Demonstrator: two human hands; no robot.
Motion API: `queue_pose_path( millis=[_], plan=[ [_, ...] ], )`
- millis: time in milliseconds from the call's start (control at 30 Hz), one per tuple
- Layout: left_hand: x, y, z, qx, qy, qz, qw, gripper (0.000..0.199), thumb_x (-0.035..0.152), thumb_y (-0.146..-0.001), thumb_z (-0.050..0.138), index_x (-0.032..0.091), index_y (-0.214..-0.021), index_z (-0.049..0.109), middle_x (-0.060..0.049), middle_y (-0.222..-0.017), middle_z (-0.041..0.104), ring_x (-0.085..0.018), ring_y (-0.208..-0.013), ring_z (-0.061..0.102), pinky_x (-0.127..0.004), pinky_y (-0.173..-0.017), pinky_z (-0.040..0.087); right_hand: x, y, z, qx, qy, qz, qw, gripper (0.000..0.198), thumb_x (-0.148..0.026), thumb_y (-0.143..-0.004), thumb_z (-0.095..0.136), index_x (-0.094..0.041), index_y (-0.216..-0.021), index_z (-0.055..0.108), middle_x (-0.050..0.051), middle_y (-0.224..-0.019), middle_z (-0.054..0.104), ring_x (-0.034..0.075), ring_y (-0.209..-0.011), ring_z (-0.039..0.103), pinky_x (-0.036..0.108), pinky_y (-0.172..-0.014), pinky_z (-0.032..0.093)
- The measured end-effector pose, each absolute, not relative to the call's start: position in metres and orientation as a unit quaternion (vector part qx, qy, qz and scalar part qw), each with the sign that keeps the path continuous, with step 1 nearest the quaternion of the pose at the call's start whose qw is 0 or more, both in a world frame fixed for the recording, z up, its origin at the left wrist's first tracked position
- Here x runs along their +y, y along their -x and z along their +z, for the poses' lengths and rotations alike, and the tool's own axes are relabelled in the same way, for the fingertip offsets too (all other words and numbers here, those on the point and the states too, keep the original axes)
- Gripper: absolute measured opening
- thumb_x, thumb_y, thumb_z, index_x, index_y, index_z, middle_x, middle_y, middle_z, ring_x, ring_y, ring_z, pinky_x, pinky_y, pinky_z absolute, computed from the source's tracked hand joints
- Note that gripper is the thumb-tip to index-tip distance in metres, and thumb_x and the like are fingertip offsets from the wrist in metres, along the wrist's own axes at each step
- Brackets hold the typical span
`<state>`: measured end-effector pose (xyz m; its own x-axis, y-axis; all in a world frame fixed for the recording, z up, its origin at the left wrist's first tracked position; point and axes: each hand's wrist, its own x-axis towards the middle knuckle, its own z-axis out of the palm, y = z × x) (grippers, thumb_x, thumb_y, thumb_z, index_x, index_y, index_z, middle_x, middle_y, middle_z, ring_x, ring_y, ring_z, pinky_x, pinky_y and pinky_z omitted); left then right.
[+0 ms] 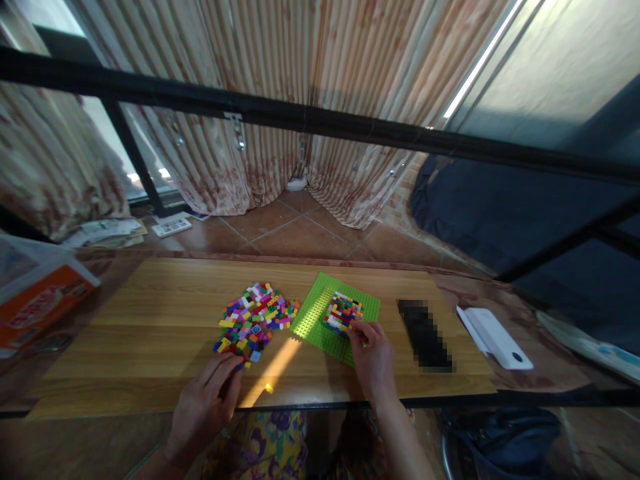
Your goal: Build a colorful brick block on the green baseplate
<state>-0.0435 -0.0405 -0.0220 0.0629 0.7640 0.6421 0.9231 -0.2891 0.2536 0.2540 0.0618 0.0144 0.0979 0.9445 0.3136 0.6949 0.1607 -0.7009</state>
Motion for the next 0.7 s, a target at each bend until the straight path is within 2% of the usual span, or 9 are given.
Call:
queue_pose_path(
  millis=[233,467,700],
  plan=[
    [-0.041,0.044,-0.024,-0.586,0.72,-0.353,0.114,0.017,0.019,-0.09,0.053,0.017,-0.105,0.061,-0.009,-0.1,0.07,-0.02,-0.094,0.068,-0.03,-0.083,0.055,0.068,-0.264,0.023,-0.702,0.613,0.152,0.329,0.032,-0.04,-0.088,0.049,-0.018,-0.088,0.072,0.01,-0.089,0.068,0.021,-0.079,0.065,0.032,-0.072,0.048],
    [-0.041,0.043,-0.025,-0.59,0.721,-0.347,0.108,0.018,0.018,-0.089,0.054,0.017,-0.105,0.061,-0.008,-0.101,0.07,-0.02,-0.096,0.067,-0.031,-0.084,0.055,0.082,-0.269,0.036,-0.733,0.613,0.157,0.25,0.024,-0.036,-0.084,0.053,-0.02,-0.079,0.071,0.007,-0.083,0.069,0.021,-0.076,0.065,0.031,-0.07,0.045],
    [-0.041,0.043,-0.02,-0.588,0.722,-0.35,0.107,0.018,0.019,-0.09,0.053,0.018,-0.106,0.061,-0.008,-0.099,0.07,-0.019,-0.095,0.068,-0.029,-0.083,0.054,0.082,-0.267,0.037,-0.725,0.615,0.163,0.265,0.026,-0.04,-0.082,0.053,-0.02,-0.078,0.069,0.007,-0.082,0.07,0.021,-0.074,0.065,0.031,-0.069,0.046]
  ],
)
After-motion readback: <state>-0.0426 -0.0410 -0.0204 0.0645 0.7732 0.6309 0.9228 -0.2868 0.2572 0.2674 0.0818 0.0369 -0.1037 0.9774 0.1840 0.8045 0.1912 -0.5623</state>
